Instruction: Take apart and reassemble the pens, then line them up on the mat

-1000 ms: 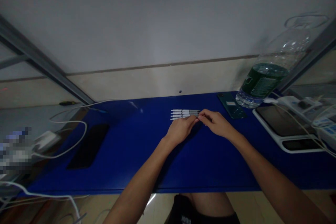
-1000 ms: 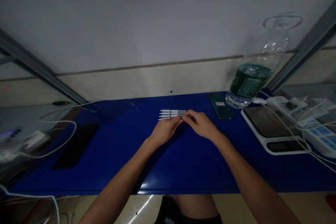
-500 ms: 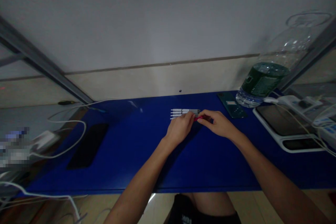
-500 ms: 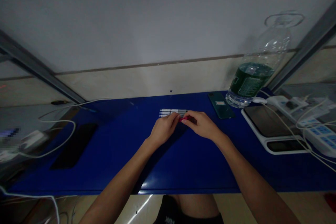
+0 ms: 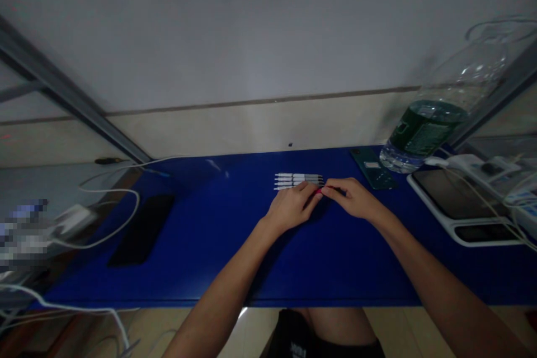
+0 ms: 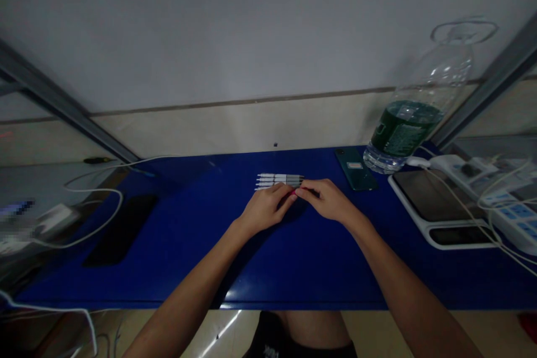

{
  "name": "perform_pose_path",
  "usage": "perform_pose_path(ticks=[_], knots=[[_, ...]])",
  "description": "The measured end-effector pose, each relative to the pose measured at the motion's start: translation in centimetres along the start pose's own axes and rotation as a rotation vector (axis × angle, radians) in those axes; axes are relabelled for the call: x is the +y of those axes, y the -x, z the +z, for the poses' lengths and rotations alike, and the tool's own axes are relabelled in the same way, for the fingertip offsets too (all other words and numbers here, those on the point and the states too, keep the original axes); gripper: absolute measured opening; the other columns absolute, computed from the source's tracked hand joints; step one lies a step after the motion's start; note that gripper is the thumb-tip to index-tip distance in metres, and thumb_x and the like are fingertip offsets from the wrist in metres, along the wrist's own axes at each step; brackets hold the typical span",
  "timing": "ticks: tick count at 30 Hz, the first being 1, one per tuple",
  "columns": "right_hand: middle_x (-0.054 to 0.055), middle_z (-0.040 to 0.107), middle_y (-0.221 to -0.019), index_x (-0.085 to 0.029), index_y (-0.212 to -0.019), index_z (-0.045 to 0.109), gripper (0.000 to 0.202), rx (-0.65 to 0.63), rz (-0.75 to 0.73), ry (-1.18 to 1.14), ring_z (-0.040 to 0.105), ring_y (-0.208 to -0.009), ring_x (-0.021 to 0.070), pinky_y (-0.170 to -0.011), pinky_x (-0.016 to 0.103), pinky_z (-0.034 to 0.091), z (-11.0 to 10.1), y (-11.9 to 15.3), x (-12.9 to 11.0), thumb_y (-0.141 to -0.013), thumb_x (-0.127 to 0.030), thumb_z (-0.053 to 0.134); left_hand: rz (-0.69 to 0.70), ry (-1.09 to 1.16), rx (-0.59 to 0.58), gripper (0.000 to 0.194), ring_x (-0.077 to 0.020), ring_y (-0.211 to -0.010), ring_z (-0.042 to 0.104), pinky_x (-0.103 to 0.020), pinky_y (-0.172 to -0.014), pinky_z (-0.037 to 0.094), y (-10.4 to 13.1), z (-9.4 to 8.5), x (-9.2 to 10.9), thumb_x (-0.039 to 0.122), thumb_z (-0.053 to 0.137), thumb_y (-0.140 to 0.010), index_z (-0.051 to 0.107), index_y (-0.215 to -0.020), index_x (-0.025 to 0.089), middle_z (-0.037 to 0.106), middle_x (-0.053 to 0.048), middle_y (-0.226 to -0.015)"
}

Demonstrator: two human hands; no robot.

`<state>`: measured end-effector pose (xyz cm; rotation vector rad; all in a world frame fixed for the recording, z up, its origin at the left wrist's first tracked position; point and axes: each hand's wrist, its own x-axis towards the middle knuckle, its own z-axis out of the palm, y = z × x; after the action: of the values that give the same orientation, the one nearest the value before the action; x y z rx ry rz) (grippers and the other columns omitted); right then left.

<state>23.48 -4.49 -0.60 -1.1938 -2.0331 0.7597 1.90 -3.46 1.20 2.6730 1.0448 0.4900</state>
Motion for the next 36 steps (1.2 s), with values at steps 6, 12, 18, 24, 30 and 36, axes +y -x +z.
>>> perform_pose_path(ticks=[6,12,18,24,30,36], knots=[[-0.003,0.046,-0.059,-0.020,-0.068,0.057,0.044,0.014,0.057,-0.095,0.041,-0.056,0.0129,-0.053,0.027,0.027,0.3,0.0,0.3,-0.097,-0.052,0.049,0.002,-0.097,-0.021,0.041,-0.0201,-0.089,0.069,-0.030,-0.074,0.054,-0.1,0.5,0.1,0.044,0.029,-0.107,0.060,-0.116,0.019,0.069,-0.011,-0.111],[0.000,0.057,-0.068,-0.020,-0.078,0.061,0.034,0.117,0.118,-0.287,0.050,-0.061,0.0141,-0.057,0.028,0.038,0.8,-0.2,-0.1,-0.093,-0.050,0.057,-0.077,-0.032,0.156,0.035,-0.0245,-0.105,0.066,-0.036,-0.083,0.054,-0.2,0.4,-0.1,0.041,0.028,-0.108,0.053,-0.119,0.018,0.068,-0.013,-0.108],[0.009,0.069,-0.117,-0.024,-0.118,0.062,0.035,0.050,0.083,-0.384,0.065,-0.102,0.0220,-0.079,0.033,0.051,1.9,-0.4,-0.5,-0.088,-0.040,0.068,-0.063,0.608,0.352,0.012,-0.0188,-0.131,0.057,-0.041,-0.106,0.047,-0.6,-0.2,0.3,0.028,0.029,-0.108,0.034,-0.118,0.022,0.065,-0.016,-0.130],[0.001,0.069,-0.077,-0.021,-0.108,0.066,0.031,0.163,0.152,-0.596,0.065,-0.069,0.0163,-0.070,0.033,0.053,1.8,-0.5,-0.4,-0.087,-0.043,0.070,-0.204,0.832,0.399,0.019,-0.0196,-0.110,0.068,-0.038,-0.095,0.054,-1.0,0.5,0.0,0.036,0.056,-0.099,0.047,-0.102,0.020,0.070,-0.013,-0.119],[0.001,0.071,-0.071,-0.019,-0.105,0.068,0.032,0.325,0.219,-0.738,0.064,-0.064,0.0154,-0.065,0.031,0.052,0.5,-0.5,0.2,-0.081,-0.036,0.079,-0.304,1.027,0.340,0.030,-0.0125,-0.069,0.065,-0.027,-0.069,0.053,-1.3,0.6,-0.9,0.040,0.070,-0.087,0.068,-0.100,0.013,0.072,-0.005,-0.080],[0.001,0.070,-0.067,-0.021,-0.097,0.071,0.025,0.391,0.230,-0.809,0.062,-0.060,0.0154,-0.059,0.029,0.048,0.7,-0.6,0.9,-0.080,-0.037,0.080,-0.244,1.062,0.149,0.034,-0.0123,-0.069,0.063,-0.026,-0.069,0.050,-1.4,0.3,-1.3,0.038,0.070,-0.088,0.074,-0.111,0.013,0.075,-0.008,-0.090]])
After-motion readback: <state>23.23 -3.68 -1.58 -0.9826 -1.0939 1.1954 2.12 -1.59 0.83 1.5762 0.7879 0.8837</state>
